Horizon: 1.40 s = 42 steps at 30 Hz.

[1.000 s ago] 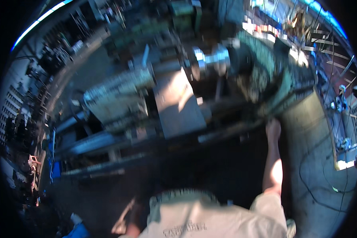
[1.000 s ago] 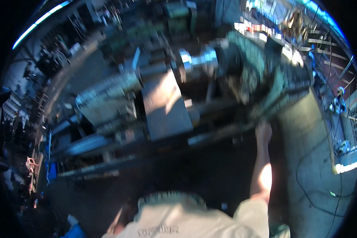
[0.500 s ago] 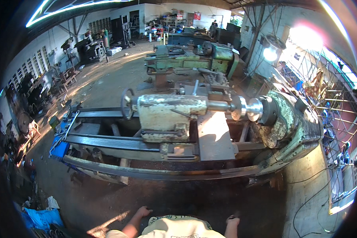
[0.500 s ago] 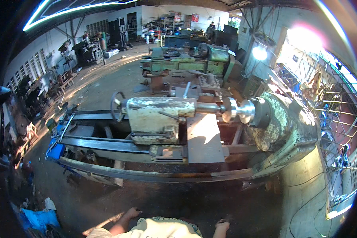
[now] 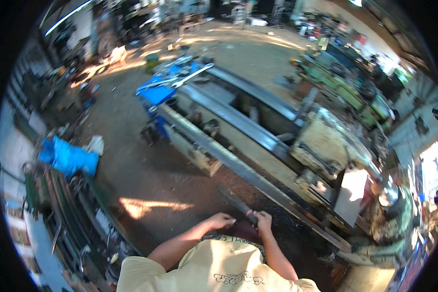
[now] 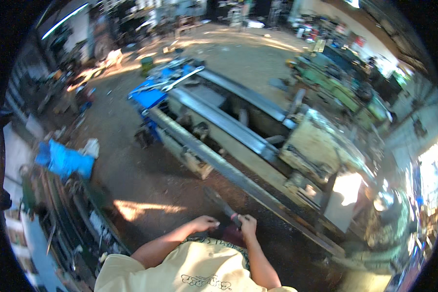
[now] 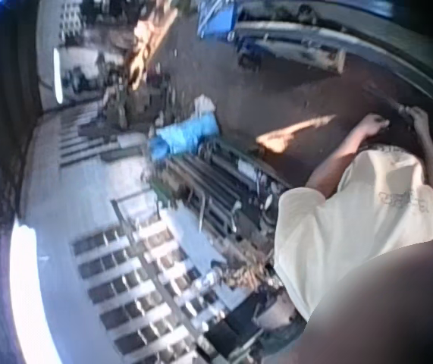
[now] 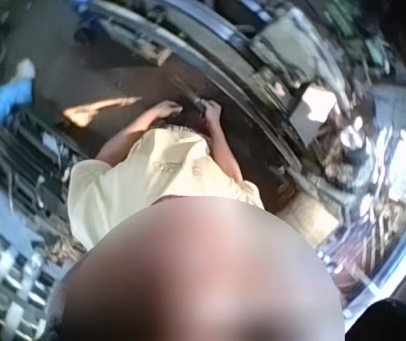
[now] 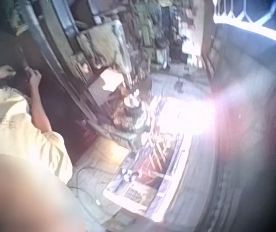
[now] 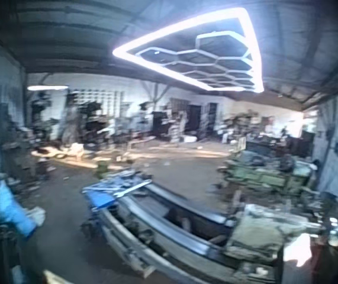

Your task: The person uses a brush to sweep metal shavings and debris from the bed, chuck, and tool post of a metal lathe. They also use a metal rod to clear chips from the chuck area. The person moves around the machine to clean different sections.

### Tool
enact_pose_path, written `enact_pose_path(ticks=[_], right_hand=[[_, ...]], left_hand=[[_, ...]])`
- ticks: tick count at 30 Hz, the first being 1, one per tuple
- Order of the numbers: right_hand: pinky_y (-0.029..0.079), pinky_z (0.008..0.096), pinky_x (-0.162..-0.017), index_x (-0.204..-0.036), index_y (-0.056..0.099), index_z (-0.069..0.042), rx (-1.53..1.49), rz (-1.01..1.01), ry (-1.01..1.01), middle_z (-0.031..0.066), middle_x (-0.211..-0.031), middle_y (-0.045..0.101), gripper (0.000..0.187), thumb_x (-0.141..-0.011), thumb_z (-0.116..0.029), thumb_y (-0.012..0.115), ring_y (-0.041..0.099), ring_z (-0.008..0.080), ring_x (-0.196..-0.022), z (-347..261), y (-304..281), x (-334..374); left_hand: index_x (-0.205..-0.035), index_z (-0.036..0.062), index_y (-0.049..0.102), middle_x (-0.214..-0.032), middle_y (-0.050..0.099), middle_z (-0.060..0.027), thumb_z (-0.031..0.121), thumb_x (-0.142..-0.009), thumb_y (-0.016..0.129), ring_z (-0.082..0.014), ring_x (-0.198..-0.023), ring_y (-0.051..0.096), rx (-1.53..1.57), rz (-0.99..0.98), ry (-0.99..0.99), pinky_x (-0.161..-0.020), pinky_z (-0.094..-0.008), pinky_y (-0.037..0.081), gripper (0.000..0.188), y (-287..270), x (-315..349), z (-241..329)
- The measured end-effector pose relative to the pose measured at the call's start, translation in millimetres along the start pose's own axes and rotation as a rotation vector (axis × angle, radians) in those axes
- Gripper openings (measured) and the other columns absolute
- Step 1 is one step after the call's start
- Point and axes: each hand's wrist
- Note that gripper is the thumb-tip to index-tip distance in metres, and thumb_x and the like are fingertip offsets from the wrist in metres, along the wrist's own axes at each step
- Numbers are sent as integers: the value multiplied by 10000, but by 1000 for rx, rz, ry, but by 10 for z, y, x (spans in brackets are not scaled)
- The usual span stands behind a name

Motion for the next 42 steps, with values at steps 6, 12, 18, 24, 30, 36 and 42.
enact_pose_path(ticks=[6,12,18,24,30,36,42], right_hand=[[399,304,-486,-701,627,-3,46,-205,-200,36,-627,571,242,-886,-145,692,505,115,-531,-623,1410,-364],[442,280,-540,-832,651,2,120,-438,-430,21,-707,587,215,-942,-182,672,530,99,-642,-976,2445,-995],[507,270,-554,-1176,675,-3,96,-616,-247,41,-860,679,312,-1006,-262,640,657,124,-694,-1718,2980,-1880],[518,276,-562,-1160,679,4,284,-329,-341,63,-855,686,269,-974,-190,685,663,136,-687,-2163,2720,-2646],[526,284,-599,-1126,710,3,180,-75,-329,94,-936,723,283,-948,-217,718,678,131,-718,-2111,2171,-2842],[519,292,-577,-1078,706,23,359,415,-428,80,-892,711,255,-934,-186,725,663,137,-734,-1709,1884,-2313],[511,283,-535,-1076,704,42,-156,746,141,109,-868,724,243,-908,-134,721,685,146,-652,-1293,2327,-1148]], left_hand=[[-1156,4,671,-1004,703,-63,303,-1039,593,-145,-901,646,827,397,57,-792,-316,514,330,-486,294,493],[-1046,-15,696,-900,703,-33,232,-985,666,-107,-771,625,1015,670,280,-698,-289,507,257,-1453,230,602],[-990,-10,735,-863,693,-22,245,-906,690,-125,-800,592,761,1048,143,-734,-326,466,272,-2942,-120,947],[-879,-31,734,-835,675,-22,375,-960,685,-127,-757,570,583,1100,133,-707,-333,460,416,-4497,-578,1397],[-940,33,680,-795,650,-79,412,-913,734,-198,-714,639,717,998,-42,-539,-365,493,383,-5734,-1420,1423],[-1125,-45,692,-1017,717,-136,396,-917,739,-265,-828,687,640,903,-130,-735,-415,568,490,-6423,-2280,1023],[-1156,-52,684,-1127,675,-179,333,-834,782,-334,-925,668,-5,587,-401,-626,-517,552,511,-6650,-2571,1102]])
Point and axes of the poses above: each hand's wrist, its own x-axis away from the middle knuckle, its own y-axis out of the palm, z = x × y
